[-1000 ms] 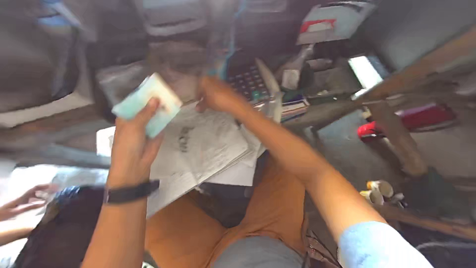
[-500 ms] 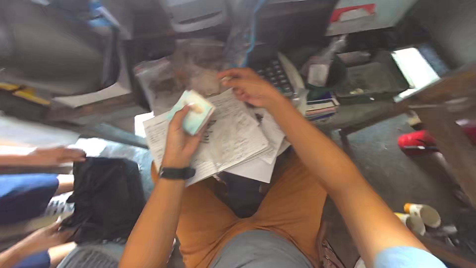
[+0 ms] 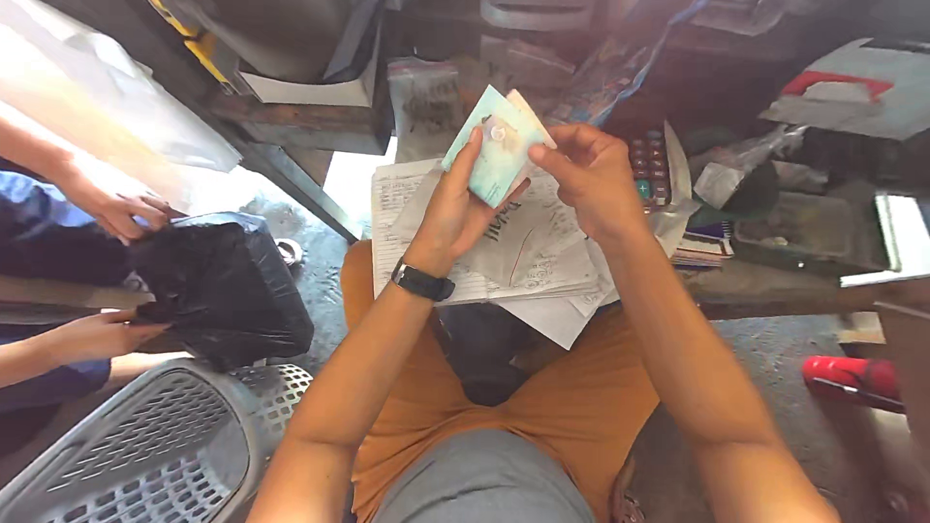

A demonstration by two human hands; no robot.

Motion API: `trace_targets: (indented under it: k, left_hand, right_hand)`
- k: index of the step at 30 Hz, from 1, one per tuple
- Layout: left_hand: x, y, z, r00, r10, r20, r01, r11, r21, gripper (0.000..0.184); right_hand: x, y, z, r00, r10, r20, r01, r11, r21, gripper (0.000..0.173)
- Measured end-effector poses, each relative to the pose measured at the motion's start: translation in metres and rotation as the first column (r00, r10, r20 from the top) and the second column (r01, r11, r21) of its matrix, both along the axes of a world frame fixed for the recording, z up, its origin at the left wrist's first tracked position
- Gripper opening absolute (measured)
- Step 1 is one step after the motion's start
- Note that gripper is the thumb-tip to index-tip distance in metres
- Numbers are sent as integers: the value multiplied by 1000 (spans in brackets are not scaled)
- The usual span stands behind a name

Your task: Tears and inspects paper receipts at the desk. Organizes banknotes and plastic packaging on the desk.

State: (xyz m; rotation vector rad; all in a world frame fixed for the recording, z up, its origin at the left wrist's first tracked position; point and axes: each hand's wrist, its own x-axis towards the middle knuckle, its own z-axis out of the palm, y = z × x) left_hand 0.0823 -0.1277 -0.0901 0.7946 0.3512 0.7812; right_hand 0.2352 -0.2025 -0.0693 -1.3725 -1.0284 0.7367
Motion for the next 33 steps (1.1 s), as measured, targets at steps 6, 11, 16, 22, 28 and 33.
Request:
trace_targets:
  k: [6, 11, 16, 22, 28, 33]
  left_hand:
    - [-36, 13, 7, 915, -403, 11, 403, 915, 18, 106]
    - [-48, 20, 3, 856, -478, -194, 514, 827, 229, 76]
    - [-42, 17, -6, 917, -386, -100, 398, 897, 193, 68]
    - [-41, 16, -3, 924, -362, -126, 382, 898, 220, 66]
    - [-42, 15, -1, 905, -401, -140, 424, 867, 261, 65]
    - [-36, 14, 8, 816, -567, -117, 576, 775, 261, 83]
  right_hand:
    - [6, 0, 7, 996, 83, 35, -87, 988, 131, 6]
    - [9, -5, 7, 987, 124, 105, -140, 977, 164, 6]
    - [9, -4, 4, 981, 172, 89, -185, 968, 169, 29]
    - [12, -8, 2, 987, 154, 44, -158, 980, 124, 41]
    - [22, -8, 26, 908, 253, 334, -309, 942, 128, 52]
    - [33, 1, 70, 745, 429, 511, -454, 887, -83, 16]
